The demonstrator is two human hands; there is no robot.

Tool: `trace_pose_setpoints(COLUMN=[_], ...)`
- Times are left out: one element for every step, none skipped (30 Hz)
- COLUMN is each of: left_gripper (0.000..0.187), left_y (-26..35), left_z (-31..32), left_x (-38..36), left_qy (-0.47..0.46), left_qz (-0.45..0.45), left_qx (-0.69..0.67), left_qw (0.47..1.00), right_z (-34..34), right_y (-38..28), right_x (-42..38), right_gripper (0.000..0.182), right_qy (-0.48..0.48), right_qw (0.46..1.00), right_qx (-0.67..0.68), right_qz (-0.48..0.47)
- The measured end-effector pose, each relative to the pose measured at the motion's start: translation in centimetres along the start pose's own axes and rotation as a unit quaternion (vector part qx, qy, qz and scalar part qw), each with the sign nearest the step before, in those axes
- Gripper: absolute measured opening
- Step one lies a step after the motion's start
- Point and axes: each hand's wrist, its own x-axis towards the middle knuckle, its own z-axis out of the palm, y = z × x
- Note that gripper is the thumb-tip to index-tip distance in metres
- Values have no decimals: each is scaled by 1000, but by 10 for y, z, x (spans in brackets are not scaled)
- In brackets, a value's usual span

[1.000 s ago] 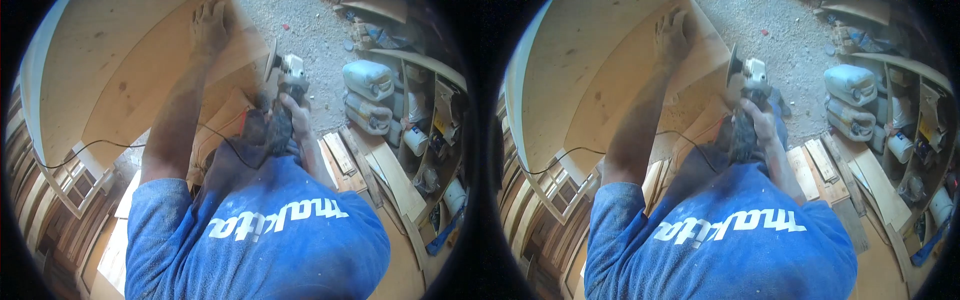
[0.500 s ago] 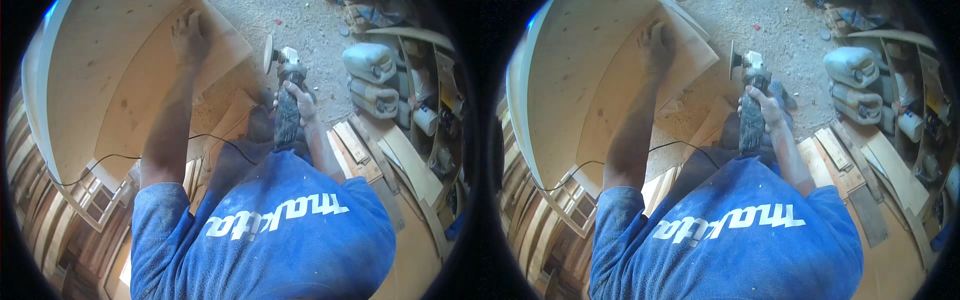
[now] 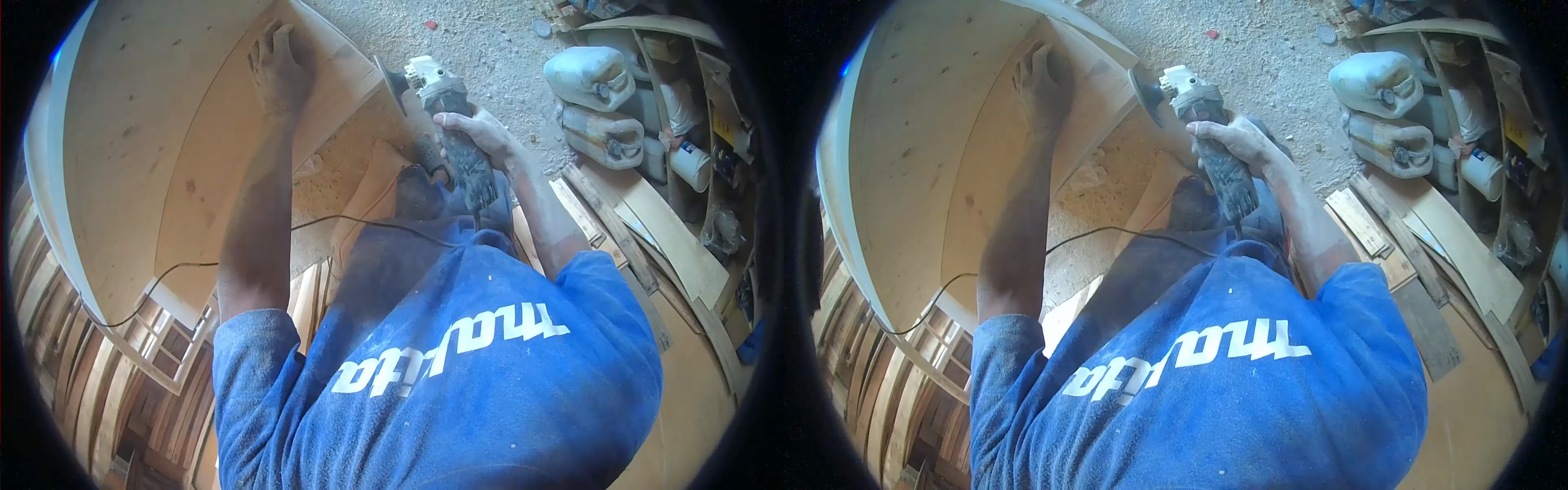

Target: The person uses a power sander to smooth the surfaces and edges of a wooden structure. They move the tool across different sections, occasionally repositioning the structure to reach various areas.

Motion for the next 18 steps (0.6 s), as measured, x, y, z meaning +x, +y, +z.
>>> trace_pose_setpoints(left_gripper=[29, 29, 29, 29, 29, 29, 29, 29, 28, 28, 28, 27, 27, 27, 27, 27, 27, 27], left_y=[1, 1, 1, 0, 0, 0, 2, 2, 2, 3, 1, 0, -3, -4, -4, -3, -1, 1], left_z=[-2, -3, -2, -1, -1, -1, -1, -1, -3, -6, -7, -5, -2, -1, -1, 0, -1, 0], left_x=[0, 1, 2, 2, 2, 1, 2, 3, 1, -2, -1, 3, 6, 5, 2, 1, 1, 1], left_qy=[3, 16, 24, 22, 14, 7, 4, 4, 1, 0, 14, 26, 28, 24, 17, 15, 20, 24], left_qz=[0, 6, 12, 14, 6, -3, -3, 0, 5, 10, 16, 23, 27, 22, 16, 21, 19, 17], left_qx=[2, -5, -12, -13, -11, -9, -9, -8, -8, -10, -7, -4, -4, -8, -13, -15, -16, -18], left_qw=[1000, 1000, 1000, 1000, 1000, 1000, 1000, 1000, 1000, 1000, 1000, 999, 999, 999, 1000, 1000, 999, 999], right_z=[-3, 0, 3, 6, 10, 16, 17, 14, 11, 9, 3, 1, 3, 6, 9, 12, 19, 24], right_y=[2, -4, -6, -7, -6, -5, -3, -1, 6, 13, 25, 22, 25, 30, 35, 36, 34, 34], right_x=[5, 3, -3, -9, -13, -15, -16, -11, -2, 4, 13, 11, 6, -1, -4, -7, -11, -13], right_gripper=[61, 61, 58, 56, 56, 50, 46, 46, 43, 39, 43, 43, 44, 44, 47, 47, 48, 49], right_qy=[14, 13, 4, -4, -3, -1, 1, 1, 11, 21, 8, 9, 10, 11, 23, 25, 32, 39], right_qw=[1000, 1000, 1000, 999, 999, 998, 997, 997, 998, 997, 999, 999, 997, 995, 990, 990, 987, 983], right_qx=[-3, -5, 21, 48, 49, 58, 67, 71, 61, 49, 41, 42, 71, 102, 136, 141, 160, 179], right_qz=[26, 20, 12, 6, 9, -16, -42, -42, 12, 62, 8, -1, 4, 12, 14, 13, 1, -11])
